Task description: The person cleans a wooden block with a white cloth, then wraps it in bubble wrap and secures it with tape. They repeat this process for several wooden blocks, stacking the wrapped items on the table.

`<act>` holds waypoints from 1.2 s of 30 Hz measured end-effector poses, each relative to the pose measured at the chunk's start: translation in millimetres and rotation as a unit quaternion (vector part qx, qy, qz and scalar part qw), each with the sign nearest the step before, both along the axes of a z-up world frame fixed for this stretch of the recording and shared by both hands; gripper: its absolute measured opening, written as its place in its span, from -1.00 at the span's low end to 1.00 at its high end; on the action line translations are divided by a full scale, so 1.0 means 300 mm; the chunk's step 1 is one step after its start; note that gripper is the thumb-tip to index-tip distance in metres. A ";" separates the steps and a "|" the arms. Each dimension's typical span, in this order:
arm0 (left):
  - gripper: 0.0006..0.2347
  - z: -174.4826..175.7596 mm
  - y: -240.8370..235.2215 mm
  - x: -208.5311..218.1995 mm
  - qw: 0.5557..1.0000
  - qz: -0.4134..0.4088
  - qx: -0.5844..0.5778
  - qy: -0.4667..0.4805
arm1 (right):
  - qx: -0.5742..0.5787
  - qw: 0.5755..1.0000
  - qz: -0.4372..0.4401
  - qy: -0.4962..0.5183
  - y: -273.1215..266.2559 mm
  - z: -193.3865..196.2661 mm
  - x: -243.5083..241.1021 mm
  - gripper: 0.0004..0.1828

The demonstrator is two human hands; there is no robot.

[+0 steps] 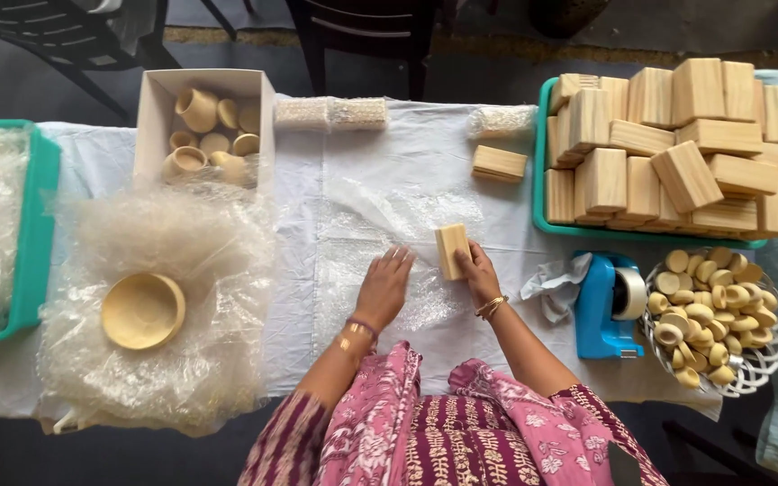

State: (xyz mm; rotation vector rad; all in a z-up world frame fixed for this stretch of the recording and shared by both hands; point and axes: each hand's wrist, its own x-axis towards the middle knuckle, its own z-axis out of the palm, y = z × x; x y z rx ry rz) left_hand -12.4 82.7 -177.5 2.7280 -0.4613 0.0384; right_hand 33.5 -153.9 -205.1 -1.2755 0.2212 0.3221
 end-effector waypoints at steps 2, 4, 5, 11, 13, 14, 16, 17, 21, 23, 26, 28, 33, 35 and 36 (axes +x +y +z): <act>-0.49 0.055 -0.038 0.078 0.998 -0.022 0.040 0.032 | -0.011 1.000 0.001 0.011 -0.023 -0.006 -0.029 -0.40; -0.35 0.087 -0.071 0.137 0.994 -0.047 0.081 0.062 | -0.021 1.000 -0.002 0.020 -0.049 -0.006 -0.051 -0.39; -0.25 0.090 -0.084 0.153 0.990 -0.041 0.097 0.097 | -0.027 0.999 0.000 0.021 -0.063 -0.004 -0.062 -0.38; -0.18 0.048 -0.113 0.115 0.988 -0.032 0.128 0.074 | -0.034 0.999 -0.029 0.018 -0.083 0.081 -0.059 -0.38; -0.23 -0.013 -0.112 0.097 0.989 -0.032 0.144 0.029 | -0.061 0.998 -0.025 -0.003 -0.062 0.148 -0.010 -0.38; -0.27 -0.043 -0.109 0.072 0.989 -0.043 0.142 -0.020 | -0.061 0.997 0.005 -0.038 -0.047 0.171 0.004 -0.37; -0.32 -0.118 -0.103 0.031 0.986 -0.052 0.141 -0.066 | -0.060 0.995 0.037 -0.071 -0.009 0.184 0.030 -0.36; -0.37 -0.160 -0.099 0.015 0.982 -0.064 0.161 -0.073 | -0.038 0.995 0.074 -0.054 0.015 0.177 0.040 -0.35; -0.39 -0.211 -0.071 0.025 0.970 -0.070 0.229 -0.030 | -0.002 0.989 0.129 0.078 0.081 0.177 0.086 -0.33; -0.33 -0.140 -0.010 0.041 0.984 -0.051 0.170 -0.023 | -0.017 0.989 0.108 0.104 0.040 0.054 0.098 -0.34; -0.23 -0.074 0.048 0.006 0.997 -0.006 0.076 -0.018 | -0.013 0.991 0.094 0.095 -0.007 -0.064 0.075 -0.37; -0.21 -0.074 0.058 -0.016 0.998 0.023 0.043 -0.030 | 0.007 0.994 0.102 0.047 -0.016 -0.053 0.072 -0.38; -0.07 0.013 -0.042 -0.092 0.999 -0.028 -0.007 0.043 | 0.051 0.993 0.033 0.103 -0.059 -0.112 0.100 -0.39; 0.00 0.016 -0.110 -0.142 0.995 -0.074 -0.014 0.063 | 0.066 0.992 0.037 0.105 -0.063 -0.020 0.099 -0.37; 0.07 0.020 -0.144 -0.142 0.990 -0.122 -0.020 0.074 | 0.081 0.991 0.039 0.098 -0.067 0.033 0.122 -0.35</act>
